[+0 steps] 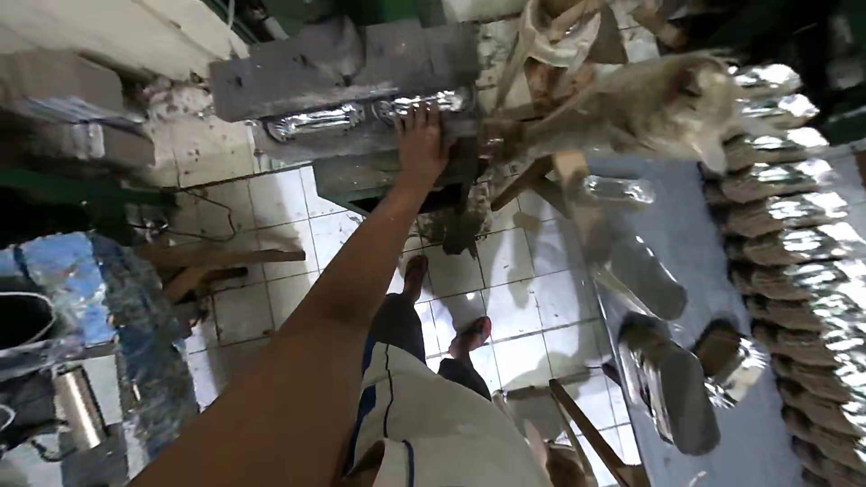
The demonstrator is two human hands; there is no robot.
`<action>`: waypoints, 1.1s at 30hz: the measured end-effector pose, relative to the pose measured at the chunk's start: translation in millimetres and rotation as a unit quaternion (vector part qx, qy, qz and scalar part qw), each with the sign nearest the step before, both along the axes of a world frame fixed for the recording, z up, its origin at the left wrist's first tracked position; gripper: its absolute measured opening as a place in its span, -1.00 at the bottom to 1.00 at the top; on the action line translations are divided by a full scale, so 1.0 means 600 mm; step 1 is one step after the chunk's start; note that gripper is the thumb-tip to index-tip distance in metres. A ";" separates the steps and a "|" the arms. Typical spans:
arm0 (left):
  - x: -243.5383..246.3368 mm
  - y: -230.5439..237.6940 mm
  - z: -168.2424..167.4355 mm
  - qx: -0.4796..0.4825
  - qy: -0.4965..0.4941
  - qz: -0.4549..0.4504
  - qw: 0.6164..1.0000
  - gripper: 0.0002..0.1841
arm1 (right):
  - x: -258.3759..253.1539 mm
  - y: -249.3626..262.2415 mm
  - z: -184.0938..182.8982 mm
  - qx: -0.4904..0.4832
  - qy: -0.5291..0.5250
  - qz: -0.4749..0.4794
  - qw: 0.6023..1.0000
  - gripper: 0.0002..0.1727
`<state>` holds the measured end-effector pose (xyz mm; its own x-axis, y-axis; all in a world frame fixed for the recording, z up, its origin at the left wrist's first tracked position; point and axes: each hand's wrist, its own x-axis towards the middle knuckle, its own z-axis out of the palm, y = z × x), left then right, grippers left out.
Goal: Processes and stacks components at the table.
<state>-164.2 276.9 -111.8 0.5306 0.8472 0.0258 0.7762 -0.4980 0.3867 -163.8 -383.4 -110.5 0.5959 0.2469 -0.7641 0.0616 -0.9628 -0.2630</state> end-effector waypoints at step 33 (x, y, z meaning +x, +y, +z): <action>-0.721 -0.303 -0.051 -0.562 -0.096 0.147 0.808 -0.54 | -0.249 1.210 0.051 0.234 -0.181 0.525 0.798 -0.45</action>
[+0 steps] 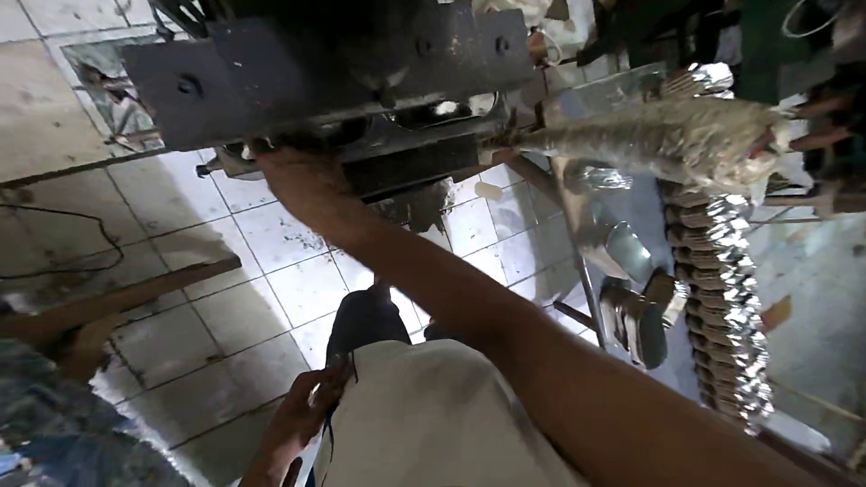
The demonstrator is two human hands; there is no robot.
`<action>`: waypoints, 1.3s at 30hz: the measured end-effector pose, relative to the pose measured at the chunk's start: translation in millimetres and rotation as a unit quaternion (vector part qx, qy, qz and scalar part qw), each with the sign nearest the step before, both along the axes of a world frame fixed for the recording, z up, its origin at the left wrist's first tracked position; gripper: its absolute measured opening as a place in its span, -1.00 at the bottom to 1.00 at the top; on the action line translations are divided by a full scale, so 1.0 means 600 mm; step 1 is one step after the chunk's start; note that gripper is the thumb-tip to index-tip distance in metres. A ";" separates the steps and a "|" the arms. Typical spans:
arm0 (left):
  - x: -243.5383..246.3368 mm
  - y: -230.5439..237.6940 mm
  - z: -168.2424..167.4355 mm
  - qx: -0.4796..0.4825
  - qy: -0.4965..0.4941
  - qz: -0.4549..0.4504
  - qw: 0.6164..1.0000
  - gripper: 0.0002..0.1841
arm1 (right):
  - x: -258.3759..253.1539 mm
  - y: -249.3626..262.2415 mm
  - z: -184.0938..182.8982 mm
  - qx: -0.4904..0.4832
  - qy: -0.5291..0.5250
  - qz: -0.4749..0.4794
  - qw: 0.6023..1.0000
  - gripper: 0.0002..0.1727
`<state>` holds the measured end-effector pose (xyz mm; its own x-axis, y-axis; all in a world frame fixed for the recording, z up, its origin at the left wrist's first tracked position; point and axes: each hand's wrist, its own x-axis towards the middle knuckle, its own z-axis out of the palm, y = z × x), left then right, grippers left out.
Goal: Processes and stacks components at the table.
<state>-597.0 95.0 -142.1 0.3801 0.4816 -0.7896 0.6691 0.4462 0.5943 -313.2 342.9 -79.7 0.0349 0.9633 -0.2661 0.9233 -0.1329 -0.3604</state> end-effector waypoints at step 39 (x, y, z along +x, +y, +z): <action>1.220 0.006 0.061 0.469 -0.051 -0.604 0.642 -0.59 | 0.498 -1.094 -0.306 -0.090 0.181 -0.685 0.700 -0.40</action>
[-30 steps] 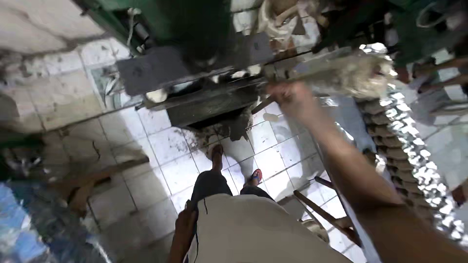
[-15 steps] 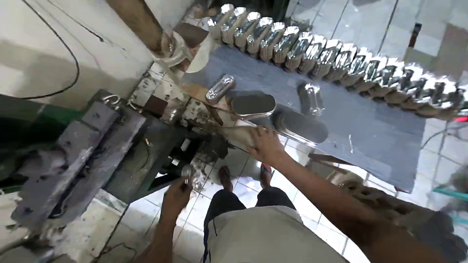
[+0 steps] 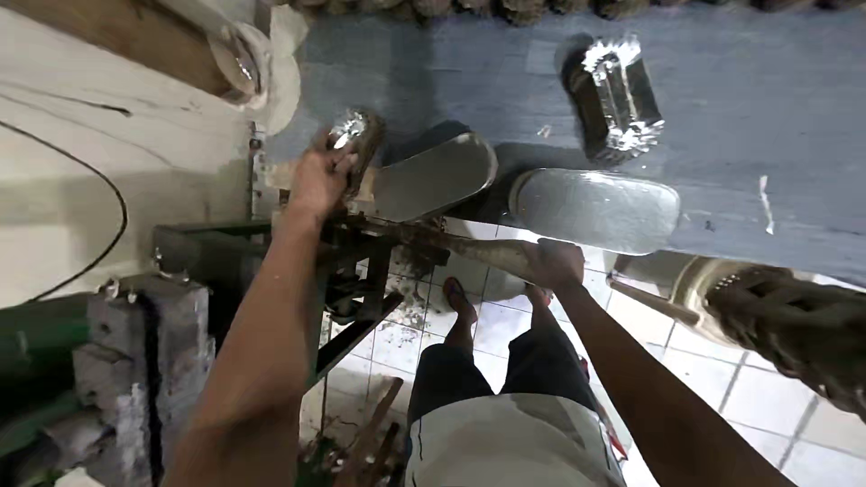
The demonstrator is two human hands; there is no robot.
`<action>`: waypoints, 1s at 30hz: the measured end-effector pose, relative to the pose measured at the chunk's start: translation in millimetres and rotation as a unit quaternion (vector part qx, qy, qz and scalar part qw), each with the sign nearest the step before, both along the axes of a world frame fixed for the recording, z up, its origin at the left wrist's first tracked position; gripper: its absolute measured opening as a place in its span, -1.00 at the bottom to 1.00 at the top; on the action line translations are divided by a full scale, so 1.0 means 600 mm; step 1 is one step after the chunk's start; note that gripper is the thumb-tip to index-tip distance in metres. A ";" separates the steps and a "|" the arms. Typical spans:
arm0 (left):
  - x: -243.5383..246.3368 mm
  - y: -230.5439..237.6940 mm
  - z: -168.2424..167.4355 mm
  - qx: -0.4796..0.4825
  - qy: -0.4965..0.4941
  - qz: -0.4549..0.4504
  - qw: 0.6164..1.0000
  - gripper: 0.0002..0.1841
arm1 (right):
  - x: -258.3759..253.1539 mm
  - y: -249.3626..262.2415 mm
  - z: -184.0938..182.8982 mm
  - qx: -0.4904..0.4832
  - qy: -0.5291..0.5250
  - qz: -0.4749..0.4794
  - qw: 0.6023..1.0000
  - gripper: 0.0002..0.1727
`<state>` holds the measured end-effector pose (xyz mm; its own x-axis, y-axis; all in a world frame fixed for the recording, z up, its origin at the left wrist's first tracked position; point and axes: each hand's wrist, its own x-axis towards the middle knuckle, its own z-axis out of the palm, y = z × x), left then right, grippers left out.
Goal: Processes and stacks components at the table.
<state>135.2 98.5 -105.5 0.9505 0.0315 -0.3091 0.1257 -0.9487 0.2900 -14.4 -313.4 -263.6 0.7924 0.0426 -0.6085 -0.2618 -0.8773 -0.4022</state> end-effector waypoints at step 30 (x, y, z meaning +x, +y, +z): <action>0.020 -0.094 0.046 0.097 0.058 0.061 0.992 -0.35 | -0.146 -0.301 0.232 0.284 -0.096 0.004 0.954 -0.65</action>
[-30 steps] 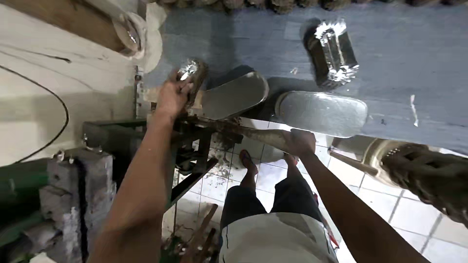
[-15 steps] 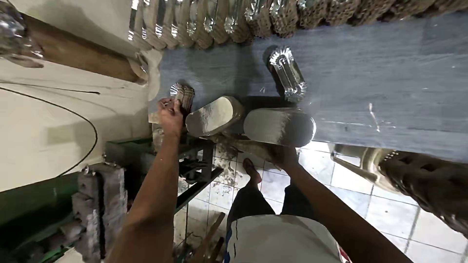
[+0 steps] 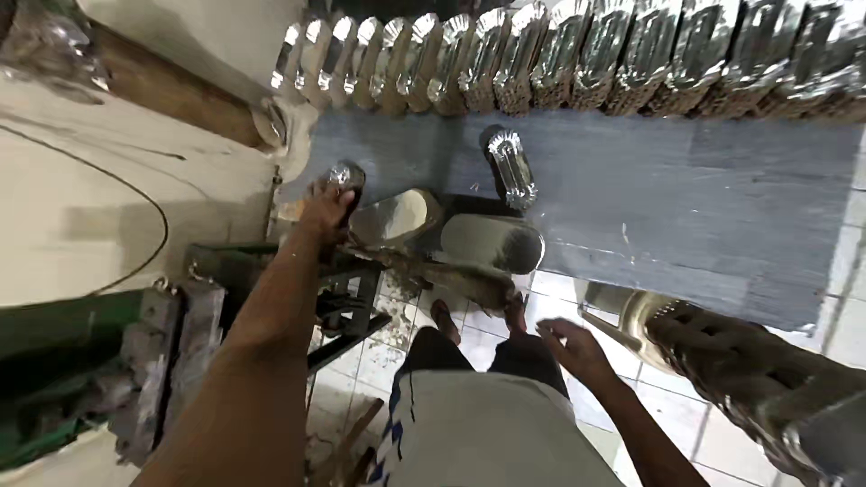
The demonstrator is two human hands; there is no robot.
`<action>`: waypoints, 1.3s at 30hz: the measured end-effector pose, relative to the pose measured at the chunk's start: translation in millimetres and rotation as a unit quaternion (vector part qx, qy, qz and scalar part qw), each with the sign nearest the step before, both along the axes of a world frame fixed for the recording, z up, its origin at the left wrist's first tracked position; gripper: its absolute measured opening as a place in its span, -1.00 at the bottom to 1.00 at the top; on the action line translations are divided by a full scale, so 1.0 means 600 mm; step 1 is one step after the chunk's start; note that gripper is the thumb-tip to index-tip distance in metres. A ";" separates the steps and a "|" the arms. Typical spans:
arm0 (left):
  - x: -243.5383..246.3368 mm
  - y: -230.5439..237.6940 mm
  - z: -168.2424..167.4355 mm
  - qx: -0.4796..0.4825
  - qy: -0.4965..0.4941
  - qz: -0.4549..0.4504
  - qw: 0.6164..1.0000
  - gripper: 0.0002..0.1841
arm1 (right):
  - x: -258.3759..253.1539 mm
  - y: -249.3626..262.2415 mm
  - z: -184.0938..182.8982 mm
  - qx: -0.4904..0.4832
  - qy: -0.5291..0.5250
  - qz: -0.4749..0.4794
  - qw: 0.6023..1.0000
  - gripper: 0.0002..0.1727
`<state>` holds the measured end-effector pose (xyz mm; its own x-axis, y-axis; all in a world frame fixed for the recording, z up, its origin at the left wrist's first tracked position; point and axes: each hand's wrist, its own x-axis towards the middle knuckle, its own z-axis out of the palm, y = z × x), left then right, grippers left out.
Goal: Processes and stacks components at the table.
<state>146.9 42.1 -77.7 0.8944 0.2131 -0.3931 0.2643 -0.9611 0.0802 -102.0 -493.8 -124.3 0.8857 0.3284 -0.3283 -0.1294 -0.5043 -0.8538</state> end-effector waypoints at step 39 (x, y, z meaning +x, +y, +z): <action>-0.489 -0.214 0.243 -0.704 -0.221 0.435 0.516 -0.62 | 0.394 0.149 0.106 0.065 0.029 0.301 0.951 -0.78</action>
<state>-146.2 -86.1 68.4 0.7694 0.3912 -0.5049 0.2033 0.5993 0.7743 134.5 -404.6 -61.0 0.5055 0.8118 -0.2924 0.1014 -0.3924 -0.9142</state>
